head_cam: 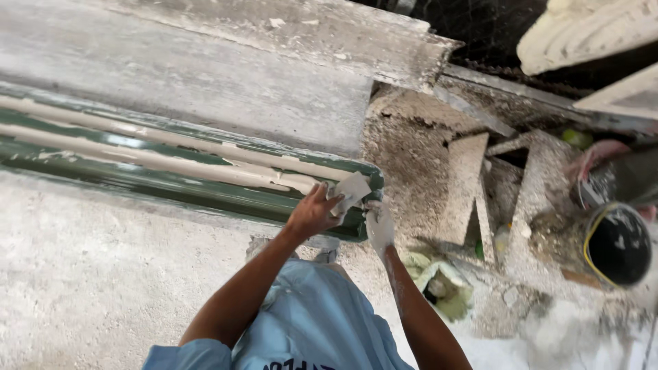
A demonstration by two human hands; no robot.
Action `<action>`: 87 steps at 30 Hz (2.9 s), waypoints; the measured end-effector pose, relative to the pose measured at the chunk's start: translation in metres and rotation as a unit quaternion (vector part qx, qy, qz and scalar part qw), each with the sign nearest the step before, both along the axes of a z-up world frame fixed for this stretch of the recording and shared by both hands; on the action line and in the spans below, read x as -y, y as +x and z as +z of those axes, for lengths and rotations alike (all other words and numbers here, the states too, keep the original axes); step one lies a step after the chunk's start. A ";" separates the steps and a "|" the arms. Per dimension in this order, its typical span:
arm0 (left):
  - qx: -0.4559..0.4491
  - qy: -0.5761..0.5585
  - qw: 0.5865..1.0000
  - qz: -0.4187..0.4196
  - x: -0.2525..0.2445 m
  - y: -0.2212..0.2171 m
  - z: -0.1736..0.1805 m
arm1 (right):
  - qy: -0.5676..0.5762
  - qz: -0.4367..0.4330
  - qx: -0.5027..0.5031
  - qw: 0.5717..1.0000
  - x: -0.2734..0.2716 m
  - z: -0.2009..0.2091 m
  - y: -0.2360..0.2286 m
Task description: The person mixes a white gypsum slurry in a bowl and then uses a roller to apply the coating onto long green mold sections laid on a workbench. The person repeatedly dips the roller into the slurry and rolls it along the mold to spread the material evenly.
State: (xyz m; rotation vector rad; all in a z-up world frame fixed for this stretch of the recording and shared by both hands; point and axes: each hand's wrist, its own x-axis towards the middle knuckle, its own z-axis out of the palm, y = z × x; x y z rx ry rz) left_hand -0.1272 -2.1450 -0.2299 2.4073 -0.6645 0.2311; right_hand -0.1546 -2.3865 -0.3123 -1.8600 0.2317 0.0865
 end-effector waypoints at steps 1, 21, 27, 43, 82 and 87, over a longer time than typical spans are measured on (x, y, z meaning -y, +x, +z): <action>0.014 0.000 1.000 0.025 0.004 -0.007 0.000 | -0.040 0.017 0.024 0.999 0.000 0.003 0.001; -0.045 0.101 0.904 0.413 -0.226 -0.033 0.057 | -0.089 0.119 0.112 0.982 -0.171 0.008 0.050; 0.032 0.149 0.906 0.396 -0.382 -0.044 0.040 | 0.055 0.093 0.168 0.980 -0.342 0.003 0.086; 0.020 -0.085 0.883 0.461 -0.787 -0.077 0.082 | 0.103 0.209 0.023 0.972 -0.820 0.043 0.087; -0.060 -0.549 0.684 0.476 -1.835 0.007 0.069 | -0.003 0.210 -0.005 0.978 -1.753 0.065 0.165; -0.020 -0.454 0.720 0.524 -1.964 0.049 0.098 | 0.073 0.192 -0.050 0.977 -1.849 0.070 0.205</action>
